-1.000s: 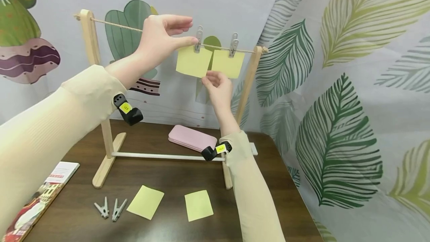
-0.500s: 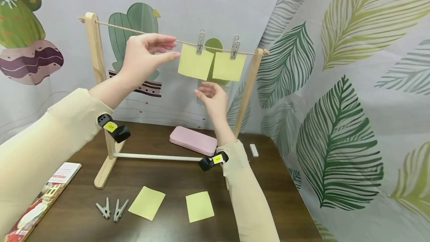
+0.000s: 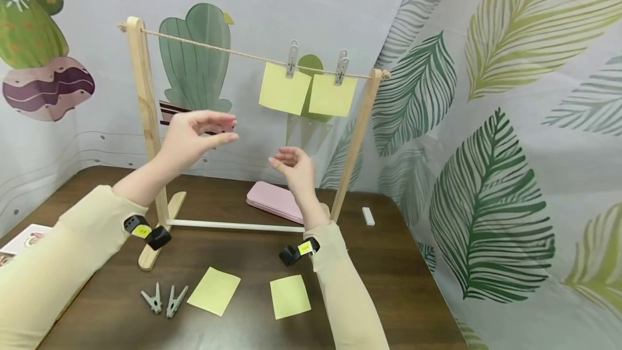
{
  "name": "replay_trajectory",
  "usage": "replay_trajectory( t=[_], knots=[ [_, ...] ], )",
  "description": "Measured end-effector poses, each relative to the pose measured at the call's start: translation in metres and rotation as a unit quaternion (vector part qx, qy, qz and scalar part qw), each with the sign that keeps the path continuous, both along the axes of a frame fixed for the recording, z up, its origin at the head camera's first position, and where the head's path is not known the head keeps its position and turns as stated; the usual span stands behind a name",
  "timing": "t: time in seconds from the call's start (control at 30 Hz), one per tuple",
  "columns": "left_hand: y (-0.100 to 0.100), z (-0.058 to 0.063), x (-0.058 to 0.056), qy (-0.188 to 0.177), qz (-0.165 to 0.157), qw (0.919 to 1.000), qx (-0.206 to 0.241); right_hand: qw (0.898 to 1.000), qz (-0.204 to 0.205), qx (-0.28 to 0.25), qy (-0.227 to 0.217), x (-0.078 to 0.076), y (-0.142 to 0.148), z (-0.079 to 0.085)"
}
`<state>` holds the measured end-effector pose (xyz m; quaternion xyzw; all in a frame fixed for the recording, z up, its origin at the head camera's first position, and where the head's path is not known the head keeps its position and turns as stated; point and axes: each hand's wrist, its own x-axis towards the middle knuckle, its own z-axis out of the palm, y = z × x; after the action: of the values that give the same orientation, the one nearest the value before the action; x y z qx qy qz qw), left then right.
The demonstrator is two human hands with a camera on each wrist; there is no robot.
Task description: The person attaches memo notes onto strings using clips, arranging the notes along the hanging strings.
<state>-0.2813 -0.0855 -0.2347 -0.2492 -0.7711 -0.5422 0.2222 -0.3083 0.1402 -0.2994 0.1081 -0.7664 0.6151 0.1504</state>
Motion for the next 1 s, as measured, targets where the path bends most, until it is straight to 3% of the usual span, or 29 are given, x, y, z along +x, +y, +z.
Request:
replay_trajectory(
  t=[0.2, 0.5, 0.73, 0.9, 1.0],
  knots=[
    [-0.018, -0.044, 0.005, -0.055, -0.014, 0.9984, 0.009, 1.000, 0.011, -0.005, -0.026, 0.006, -0.008, -0.036],
    [-0.053, -0.109, 0.010, -0.139, 0.012, 0.9888, 0.052, 0.998, 0.027, 0.008, -0.049, 0.014, -0.018, -0.080],
    [-0.069, -0.150, 0.016, -0.183, -0.008, 0.9829, 0.014, 0.993, 0.078, 0.011, -0.085, 0.020, -0.025, -0.105],
    [-0.081, -0.177, 0.017, -0.203, -0.037, 0.9785, -0.007, 0.988, 0.103, 0.037, -0.110, 0.042, -0.035, -0.101],
    [-0.087, -0.192, 0.021, -0.211, -0.047, 0.9760, -0.023, 0.985, 0.112, 0.048, -0.120, 0.042, -0.039, -0.117]
  ],
)
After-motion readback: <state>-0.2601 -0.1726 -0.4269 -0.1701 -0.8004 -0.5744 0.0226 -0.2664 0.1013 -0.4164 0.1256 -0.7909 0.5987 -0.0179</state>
